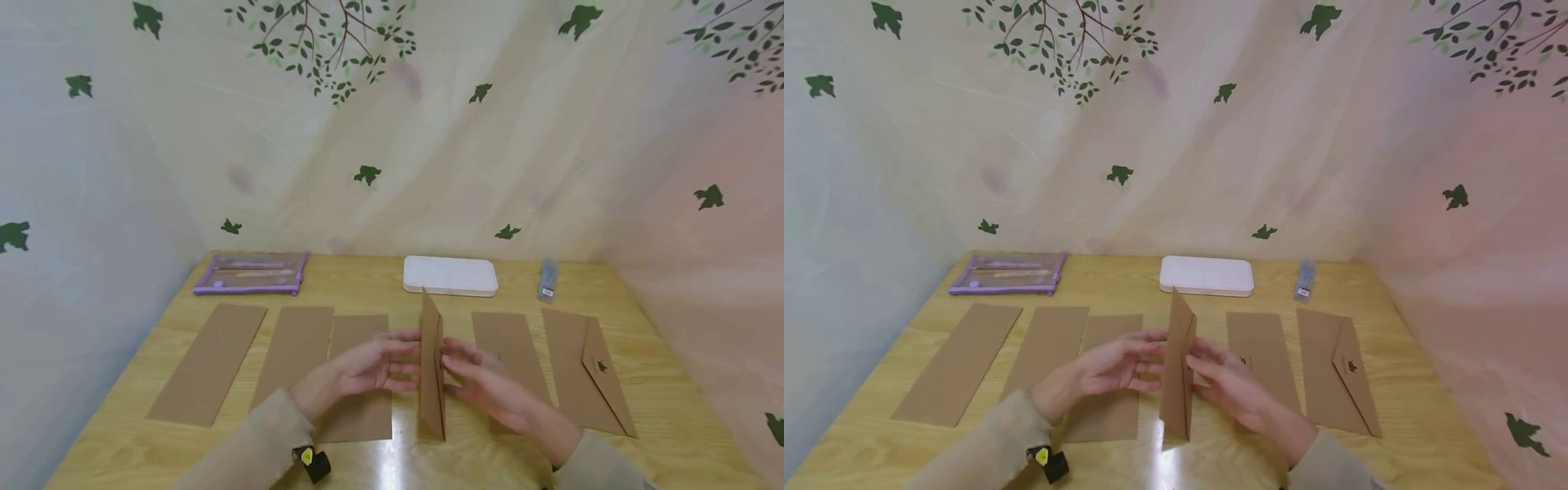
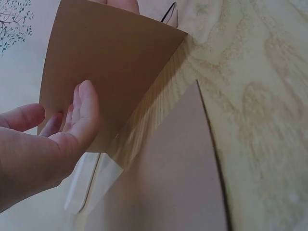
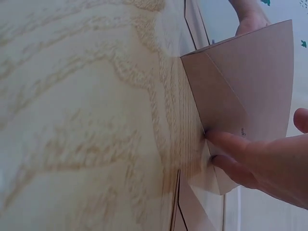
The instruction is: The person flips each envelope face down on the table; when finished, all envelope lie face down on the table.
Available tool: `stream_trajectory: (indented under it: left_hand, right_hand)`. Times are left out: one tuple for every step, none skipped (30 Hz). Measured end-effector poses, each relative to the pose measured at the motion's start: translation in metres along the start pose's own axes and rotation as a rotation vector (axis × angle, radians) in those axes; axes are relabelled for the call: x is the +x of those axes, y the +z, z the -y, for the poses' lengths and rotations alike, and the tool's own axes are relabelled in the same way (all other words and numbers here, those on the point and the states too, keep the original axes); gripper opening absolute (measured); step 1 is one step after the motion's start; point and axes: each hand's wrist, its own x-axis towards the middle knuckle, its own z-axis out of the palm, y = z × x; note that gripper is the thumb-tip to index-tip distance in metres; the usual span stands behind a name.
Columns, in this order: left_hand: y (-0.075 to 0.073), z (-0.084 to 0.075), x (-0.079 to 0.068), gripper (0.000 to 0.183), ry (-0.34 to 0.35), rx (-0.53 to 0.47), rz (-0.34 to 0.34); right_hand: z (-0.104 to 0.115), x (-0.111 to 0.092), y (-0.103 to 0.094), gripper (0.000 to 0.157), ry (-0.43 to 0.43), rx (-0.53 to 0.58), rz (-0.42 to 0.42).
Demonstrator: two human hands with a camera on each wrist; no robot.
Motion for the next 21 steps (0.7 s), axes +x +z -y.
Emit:
stream_trajectory:
  left_hand:
    - [0.000, 0.000, 0.000, 0.055, -0.001, 0.004, 0.002]
    - [0.000, -0.001, 0.001, 0.054, 0.001, 0.010, 0.004]
    - [0.000, -0.001, 0.002, 0.054, 0.000, 0.012, 0.004]
    - [0.000, -0.002, 0.002, 0.054, 0.001, 0.016, 0.006]
    - [0.001, -0.003, 0.003, 0.053, 0.001, 0.018, 0.007]
    - [0.001, -0.003, 0.003, 0.052, 0.000, 0.019, 0.007]
    - [0.001, -0.003, 0.004, 0.052, -0.005, 0.016, 0.006]
    - [0.001, -0.003, 0.004, 0.051, -0.006, 0.018, 0.005]
    - [0.001, -0.003, 0.004, 0.051, -0.008, 0.022, 0.006]
    - [0.000, -0.003, 0.004, 0.051, -0.009, 0.024, 0.007]
    - [0.000, -0.003, 0.005, 0.051, -0.010, 0.027, 0.008]
    - [-0.001, -0.003, 0.005, 0.051, -0.011, 0.029, 0.007]
    - [-0.001, -0.003, 0.005, 0.051, -0.012, 0.031, 0.007]
    - [-0.002, -0.002, 0.006, 0.050, -0.012, 0.032, 0.007]
    - [-0.002, -0.002, 0.006, 0.050, -0.012, 0.032, 0.006]
    - [-0.002, -0.002, 0.006, 0.050, -0.012, 0.030, 0.004]
    - [-0.001, -0.002, 0.007, 0.050, -0.011, 0.029, 0.004]
    - [-0.001, -0.002, 0.007, 0.050, -0.011, 0.024, 0.003]
    - [0.000, -0.002, 0.007, 0.049, -0.009, 0.023, 0.002]
    - [0.000, -0.002, 0.007, 0.049, -0.009, 0.019, 0.003]
    - [0.000, -0.002, 0.008, 0.049, -0.006, 0.017, 0.002]
  right_hand:
    - [0.000, 0.001, 0.001, 0.080, 0.004, 0.005, 0.002]
    - [-0.001, 0.001, 0.001, 0.080, 0.006, 0.011, 0.003]
    - [-0.001, 0.002, 0.002, 0.080, 0.009, 0.017, 0.002]
    - [-0.001, 0.002, 0.002, 0.080, 0.010, 0.023, 0.001]
    - [0.000, 0.003, 0.003, 0.080, 0.011, 0.029, 0.003]
    - [0.000, 0.003, 0.003, 0.081, 0.013, 0.033, 0.008]
    - [0.000, 0.004, 0.004, 0.081, 0.015, 0.037, 0.014]
    - [0.001, 0.004, 0.005, 0.081, 0.017, 0.041, 0.020]
    - [0.001, 0.004, 0.005, 0.081, 0.019, 0.043, 0.027]
    - [0.002, 0.005, 0.006, 0.081, 0.021, 0.048, 0.033]
    - [0.003, 0.005, 0.007, 0.081, 0.023, 0.052, 0.037]
    - [0.003, 0.005, 0.008, 0.080, 0.025, 0.055, 0.039]
    - [0.004, 0.005, 0.009, 0.080, 0.027, 0.056, 0.041]
    - [0.005, 0.005, 0.010, 0.080, 0.028, 0.056, 0.043]
    - [0.006, 0.005, 0.011, 0.079, 0.029, 0.056, 0.045]
    - [0.007, 0.005, 0.011, 0.079, 0.029, 0.056, 0.046]
    - [0.008, 0.005, 0.011, 0.079, 0.027, 0.052, 0.047]
    - [0.008, 0.005, 0.011, 0.079, 0.026, 0.050, 0.050]
    - [0.009, 0.006, 0.011, 0.079, 0.025, 0.048, 0.053]
    - [0.009, 0.006, 0.011, 0.079, 0.024, 0.050, 0.057]
    - [0.010, 0.006, 0.011, 0.079, 0.022, 0.049, 0.059]
